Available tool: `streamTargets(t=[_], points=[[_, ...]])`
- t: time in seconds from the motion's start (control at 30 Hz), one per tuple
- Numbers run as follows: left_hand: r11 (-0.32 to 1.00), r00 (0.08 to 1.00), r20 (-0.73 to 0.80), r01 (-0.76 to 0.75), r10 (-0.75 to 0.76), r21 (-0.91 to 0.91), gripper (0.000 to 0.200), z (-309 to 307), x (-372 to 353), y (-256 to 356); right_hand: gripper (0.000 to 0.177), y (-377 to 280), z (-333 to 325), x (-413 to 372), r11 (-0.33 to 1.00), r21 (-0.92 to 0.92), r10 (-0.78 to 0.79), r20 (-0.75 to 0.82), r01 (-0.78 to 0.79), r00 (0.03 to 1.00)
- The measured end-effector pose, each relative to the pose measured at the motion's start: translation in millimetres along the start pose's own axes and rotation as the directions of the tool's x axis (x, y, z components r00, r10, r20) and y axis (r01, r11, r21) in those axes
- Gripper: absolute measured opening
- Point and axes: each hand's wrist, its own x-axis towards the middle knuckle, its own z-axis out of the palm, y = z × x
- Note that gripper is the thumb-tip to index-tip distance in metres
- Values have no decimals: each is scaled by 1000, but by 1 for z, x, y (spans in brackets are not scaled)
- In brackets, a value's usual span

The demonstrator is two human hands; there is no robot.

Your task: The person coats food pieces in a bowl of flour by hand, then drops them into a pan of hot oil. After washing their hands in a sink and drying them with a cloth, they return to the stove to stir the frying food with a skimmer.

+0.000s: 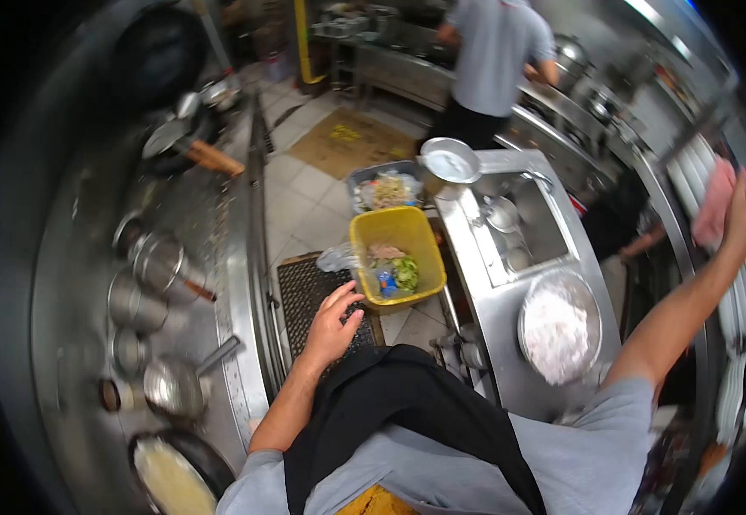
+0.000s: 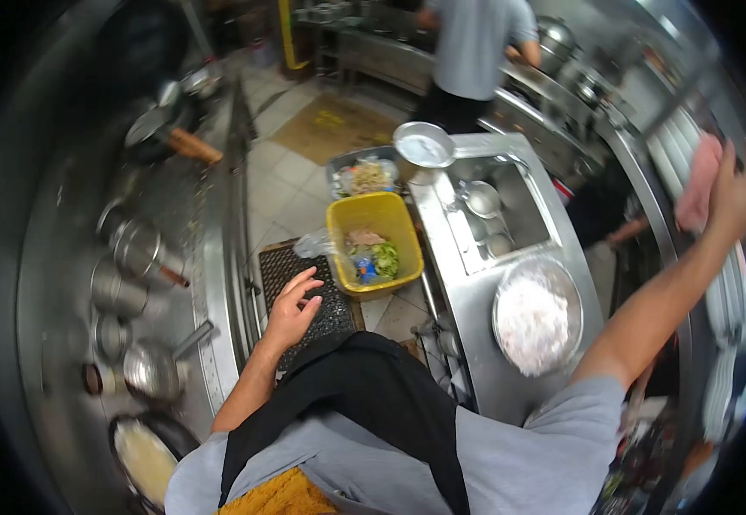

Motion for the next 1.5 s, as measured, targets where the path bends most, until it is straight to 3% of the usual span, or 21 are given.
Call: streamTargets(t=[0.03, 0.1, 0.13, 0.17, 0.2, 0.27, 0.33, 0.37, 0.43, 0.5, 0.63, 0.7, 0.77, 0.9, 1.07, 1.13, 1.23, 1.33, 1.4, 1.43, 1.5], points=[[1000, 999, -45, 1, 0, 18, 29, -2, -5, 0, 57, -69, -35, -23, 985, 171, 43, -92, -27, 995], [998, 990, -133, 49, -42, 44, 29, -6, -15, 7, 43, -127, -44, -59, 698, 561, -386, -229, 445, 894], [996, 983, -173, 70, -60, 55, 28, -8, -23, 12, 28, -205, -39, -113, 202, 944, -116, -240, 260, 964], [989, 963, -248, 128, -107, 70, 28, -10, -33, 18, 26, -248, -57, -129, -2, 971, -376, -221, 237, 900], [985, 956, -250, 167, -153, 34, 27, -11, -40, 25, 24, -290, -51, -166, -45, 998, -493, -61, 44, 868], [978, 933, -301, 209, -199, 0, 26, -6, -56, 32, 31, -378, -23, -272, -101, 796, -785, 304, -597, 539], [960, 891, -369, 278, -265, -18, 26, -3, -75, 38, 37, -438, -14, -386, 124, 906, -972, 193, -404, 135], [952, 863, -417, 306, -286, -18, 26, -1, -88, 41, 39, -456, -9, -447, -33, 997, -998, -36, -67, -48], [933, 782, -533, 359, -324, -40, 26, 5, -115, 48, 32, -459, -23, -549, -129, 883, -966, -215, -452, -144], [895, 678, -633, 443, -374, -54, 26, 15, -149, 58, 35, -452, -13, -675, 188, 674, -880, -208, -715, -427], [810, 453, -749, 555, -484, -189, 22, 28, -221, 68, 39, -413, -28, -684, 51, 941, -556, -250, -333, -793], [811, 247, -840, 487, -483, -323, 21, 37, -261, 60, 39, -403, -20, -674, 207, 921, -522, -181, -331, -833], [810, 99, -883, 456, -458, -369, 20, 40, -293, 67, 38, -407, -1, -684, 172, 949, -576, -120, -263, -808], [786, -163, -910, 460, -382, -413, 19, 33, -372, 77, 24, -433, 25, -688, 590, 777, -531, 168, -220, -831], [632, -493, -852, 721, 179, -284, 17, -8, -536, 116, 13, -464, 14, -680, 657, 626, -643, 173, -420, -747], [553, -653, -693, 715, 306, -429, 19, -10, -618, 127, 10, -473, -11, -680, 636, 567, -691, 114, -524, -714], [331, -692, -589, 719, 418, -610, 29, -8, -732, 115, 15, -472, -43, -672, 656, 466, -684, 32, -594, -729], [346, -737, -625, 675, 258, -652, 36, -8, -838, 77, 16, -463, -69, -667, 638, 539, -682, 62, -550, -729], [506, -828, -542, 409, -143, -759, 31, -15, -893, 50, 13, -458, -80, -668, 627, 598, -660, 67, -500, -748], [501, -821, -550, 415, -153, -759, 31, -26, -883, 53, 13, -455, -80, -667, 638, 589, -656, 79, -497, -750], [676, -794, -325, -141, -513, -723, 26, -57, -821, 83, 14, -457, -88, -659, 645, 620, -599, 47, -447, -799]])
